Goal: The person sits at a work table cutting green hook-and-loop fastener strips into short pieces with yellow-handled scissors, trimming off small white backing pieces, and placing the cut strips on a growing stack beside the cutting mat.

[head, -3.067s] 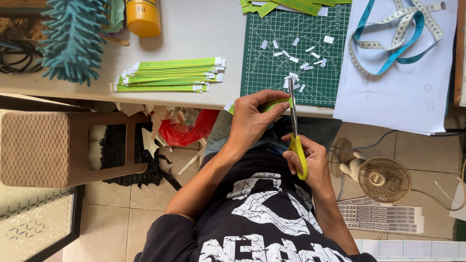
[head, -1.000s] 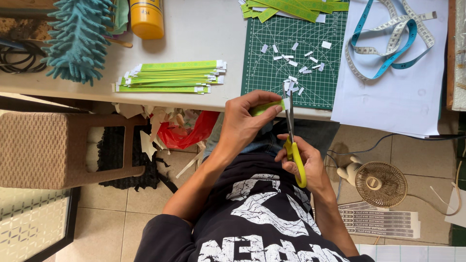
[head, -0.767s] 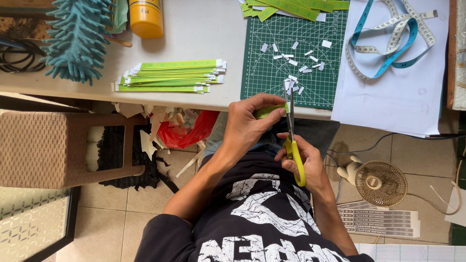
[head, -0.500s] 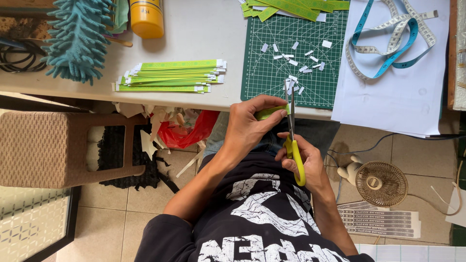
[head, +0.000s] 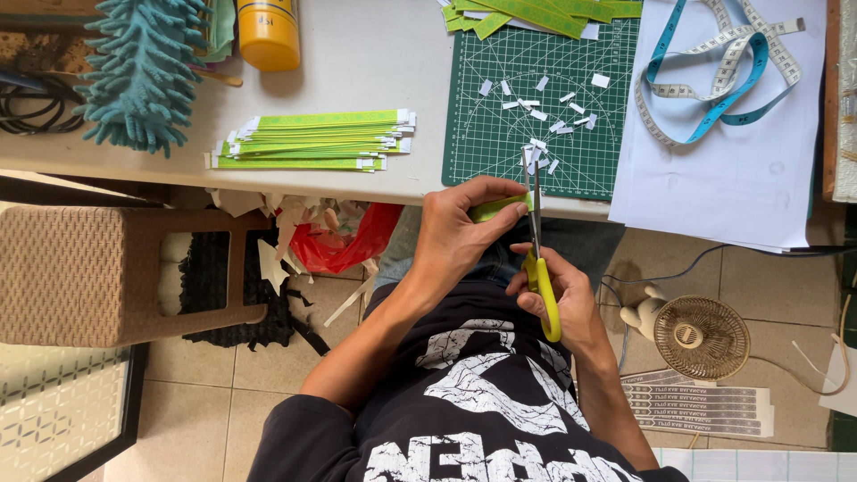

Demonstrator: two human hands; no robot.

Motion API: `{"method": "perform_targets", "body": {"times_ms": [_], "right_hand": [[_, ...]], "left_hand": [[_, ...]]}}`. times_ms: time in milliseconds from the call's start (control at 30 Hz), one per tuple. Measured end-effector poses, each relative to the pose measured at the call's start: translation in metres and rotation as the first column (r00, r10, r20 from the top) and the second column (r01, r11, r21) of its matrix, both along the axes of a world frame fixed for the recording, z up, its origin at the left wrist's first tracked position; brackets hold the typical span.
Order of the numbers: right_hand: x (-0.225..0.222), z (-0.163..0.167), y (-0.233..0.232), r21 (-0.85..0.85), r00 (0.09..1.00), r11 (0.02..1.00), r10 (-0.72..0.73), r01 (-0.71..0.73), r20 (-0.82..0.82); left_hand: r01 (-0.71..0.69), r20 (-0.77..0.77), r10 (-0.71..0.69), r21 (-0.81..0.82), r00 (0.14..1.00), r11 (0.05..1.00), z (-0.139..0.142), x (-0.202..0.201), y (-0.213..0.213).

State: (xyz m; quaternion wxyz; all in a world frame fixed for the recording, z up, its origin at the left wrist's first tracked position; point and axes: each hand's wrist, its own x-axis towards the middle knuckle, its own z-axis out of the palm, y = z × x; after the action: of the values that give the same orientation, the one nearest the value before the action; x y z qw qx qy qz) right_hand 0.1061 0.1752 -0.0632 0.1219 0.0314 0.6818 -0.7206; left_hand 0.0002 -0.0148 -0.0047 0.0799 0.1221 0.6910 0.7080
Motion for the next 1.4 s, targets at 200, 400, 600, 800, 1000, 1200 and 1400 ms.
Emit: {"method": "perform_targets", "body": {"times_ms": [200,400,600,800,1000,1200,1400], "right_hand": [[0.0018,0.0002,-0.0030,-0.048,0.999,0.998,-0.031,0.032,0.028],[0.0019,0.0000,-0.0019,-0.002,0.999,0.999,-0.035,0.035,-0.012],[0.0019,-0.0014,-0.0017,0.037,0.998,0.998,-0.054,0.055,-0.012],[0.0027,-0.0005,-0.0020,0.039,0.997,0.997,-0.072,0.072,0.004],[0.0024,0.0009,-0.0033,0.048,0.996,0.995,-0.087,0.086,0.018],[0.0028,0.0027,-0.0049,0.063,0.995,0.994,-0.095,0.093,0.030],[0.0033,0.0027,-0.0047,0.064,0.994,0.993,-0.098,0.095,0.038]], "left_hand": [[0.017,0.010,-0.017,0.027,1.000,0.999,-0.0021,-0.0007,-0.0011],[0.033,0.037,-0.036,0.074,0.999,0.997,-0.0046,-0.0035,-0.0011],[0.041,0.058,-0.045,0.067,0.997,0.997,-0.0048,-0.0046,-0.0021],[0.043,0.072,-0.048,0.073,0.996,0.996,-0.0018,-0.0046,-0.0031],[0.034,0.086,-0.039,0.057,0.996,0.998,-0.0004,-0.0049,-0.0041],[0.033,0.083,-0.039,0.067,0.996,0.997,-0.0014,-0.0057,-0.0044],[0.032,0.075,-0.038,0.071,0.996,0.997,-0.0032,-0.0065,-0.0054]]}}
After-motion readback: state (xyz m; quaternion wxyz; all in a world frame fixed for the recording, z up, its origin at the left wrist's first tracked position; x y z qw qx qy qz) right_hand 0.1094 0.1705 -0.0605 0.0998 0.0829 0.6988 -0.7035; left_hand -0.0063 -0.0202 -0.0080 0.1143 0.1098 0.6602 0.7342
